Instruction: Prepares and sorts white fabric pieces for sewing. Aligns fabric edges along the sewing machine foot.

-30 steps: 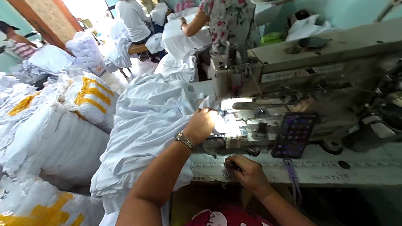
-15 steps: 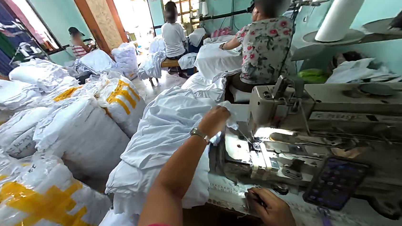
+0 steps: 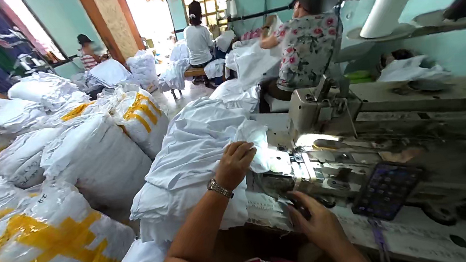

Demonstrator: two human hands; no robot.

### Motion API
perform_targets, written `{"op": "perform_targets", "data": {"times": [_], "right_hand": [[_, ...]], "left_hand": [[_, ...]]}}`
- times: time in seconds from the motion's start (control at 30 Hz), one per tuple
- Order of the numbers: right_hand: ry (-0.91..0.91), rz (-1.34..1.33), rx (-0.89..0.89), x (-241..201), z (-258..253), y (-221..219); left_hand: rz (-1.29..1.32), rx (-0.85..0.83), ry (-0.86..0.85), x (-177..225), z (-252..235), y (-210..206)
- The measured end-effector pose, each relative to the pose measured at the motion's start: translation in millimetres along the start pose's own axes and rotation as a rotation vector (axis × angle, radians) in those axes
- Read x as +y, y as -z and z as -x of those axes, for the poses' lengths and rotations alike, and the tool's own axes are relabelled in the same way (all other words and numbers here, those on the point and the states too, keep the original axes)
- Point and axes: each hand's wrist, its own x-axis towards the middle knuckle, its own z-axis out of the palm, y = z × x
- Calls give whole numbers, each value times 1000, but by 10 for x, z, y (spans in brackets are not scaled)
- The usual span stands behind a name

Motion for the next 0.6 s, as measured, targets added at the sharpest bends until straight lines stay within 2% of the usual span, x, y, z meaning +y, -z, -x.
{"op": "perform_targets", "data": {"times": [0.17,0.37,0.47,0.53,0.6], "right_hand": [[159,159,199,-295,-439,231],[148,343,160,-511,-989,160],[122,343,167,-539,-1021,114],[95,262,198,-568,-942,187],[44,137,196,-539,-801,243]], "left_hand": [[6,17,11,-12,97,-60],[27,49,-26,-12,129,-43],[69,84,-13,-12,177,-16],[194,131,145,53,208,41],[513,242,513,211,228,135]]}}
